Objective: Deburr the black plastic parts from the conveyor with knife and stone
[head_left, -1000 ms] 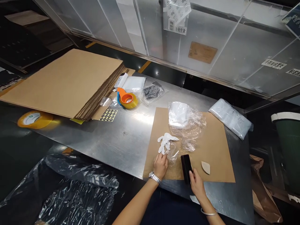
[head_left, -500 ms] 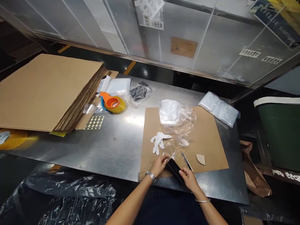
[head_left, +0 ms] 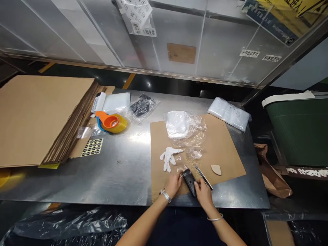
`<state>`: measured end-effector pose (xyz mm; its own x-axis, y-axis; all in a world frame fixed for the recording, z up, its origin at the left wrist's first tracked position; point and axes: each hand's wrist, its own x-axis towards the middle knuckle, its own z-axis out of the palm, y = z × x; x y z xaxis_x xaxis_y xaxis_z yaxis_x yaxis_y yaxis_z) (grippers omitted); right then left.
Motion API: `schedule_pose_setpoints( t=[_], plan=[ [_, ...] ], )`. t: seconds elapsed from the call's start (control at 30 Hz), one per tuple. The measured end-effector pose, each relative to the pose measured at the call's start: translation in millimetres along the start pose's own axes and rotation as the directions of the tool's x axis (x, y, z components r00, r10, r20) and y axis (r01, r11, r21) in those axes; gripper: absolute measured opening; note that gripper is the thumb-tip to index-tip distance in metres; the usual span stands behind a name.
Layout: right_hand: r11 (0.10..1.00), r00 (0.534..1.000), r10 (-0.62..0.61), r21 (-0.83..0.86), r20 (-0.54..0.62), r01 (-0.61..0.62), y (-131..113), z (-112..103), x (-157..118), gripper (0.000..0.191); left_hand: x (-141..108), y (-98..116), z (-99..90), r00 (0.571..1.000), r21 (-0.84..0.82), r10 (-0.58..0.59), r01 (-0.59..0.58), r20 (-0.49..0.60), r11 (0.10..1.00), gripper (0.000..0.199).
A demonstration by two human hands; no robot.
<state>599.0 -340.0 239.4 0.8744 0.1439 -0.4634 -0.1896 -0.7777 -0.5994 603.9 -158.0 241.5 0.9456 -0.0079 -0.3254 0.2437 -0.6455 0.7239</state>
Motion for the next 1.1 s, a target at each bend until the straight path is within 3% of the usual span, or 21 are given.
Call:
schedule_pose_setpoints(
  t=[0.17, 0.4, 0.53, 0.6, 0.77, 0.9, 0.97, 1.0, 1.07, 1.1],
  plan=[
    [0.996, 0.998, -0.03, -0.081, -0.062, 0.025, -33.3, -0.1, -8.5, 0.044, -19.5, 31.3, 12.0, 0.986, 0.204, 0.156, -0.142, -0.052, 0.969, 0.026],
    [0.996, 0.994, -0.065, 0.051, -0.09, 0.069, -32.6, -43.6, -16.5, 0.042, -22.0, 59.0, -8.3, 0.911, 0.311, 0.411, -0.394, 0.012, 0.865, 0.029],
    [0.985, 0.993, -0.051, 0.16, -0.106, 0.067, -20.2, -64.4, -21.4, 0.043, -26.4, 96.4, -8.7, 0.793, 0.285, 0.583, -0.609, 0.18, 0.74, 0.025],
    [0.979, 0.991, -0.01, 0.198, -0.135, 0.037, -11.9, -76.3, -25.5, 0.043, -28.0, 116.6, -4.2, 0.752, 0.273, 0.62, -0.66, 0.226, 0.7, 0.026],
    [0.962, 0.988, 0.035, 0.274, -0.149, 0.007, 17.4, -130.4, -63.9, 0.04, -25.0, 165.0, 17.2, 0.754, 0.266, 0.619, -0.657, 0.221, 0.705, 0.028],
    [0.91, 0.997, 0.0, 0.414, -0.071, 0.03, 65.8, -187.1, -116.0, 0.032, -31.5, 223.1, 47.6, 0.737, 0.088, 0.607, -0.654, 0.297, 0.751, 0.027],
    [0.813, 0.999, -0.043, 0.581, 0.013, 0.028, 100.3, -204.0, -140.9, 0.042, -39.4, 258.7, 67.1, 0.706, -0.046, 0.596, -0.63, 0.382, 0.775, 0.027],
    [0.691, 0.997, -0.071, 0.722, 0.04, 0.02, 118.3, -207.3, -151.4, 0.054, -44.0, 276.5, 78.4, 0.68, -0.103, 0.598, -0.62, 0.423, 0.778, 0.028],
    [0.327, 0.995, -0.102, 0.945, 0.012, 0.022, 151.1, -204.2, -167.0, 0.07, -53.8, 309.1, 104.7, 0.609, -0.199, 0.618, -0.613, 0.498, 0.765, 0.028],
    [0.146, 0.996, -0.089, 0.988, -0.028, 0.041, 164.6, -199.3, -172.0, 0.068, -58.8, 323.0, 119.9, 0.561, -0.24, 0.635, -0.619, 0.532, 0.748, 0.028]
  ],
)
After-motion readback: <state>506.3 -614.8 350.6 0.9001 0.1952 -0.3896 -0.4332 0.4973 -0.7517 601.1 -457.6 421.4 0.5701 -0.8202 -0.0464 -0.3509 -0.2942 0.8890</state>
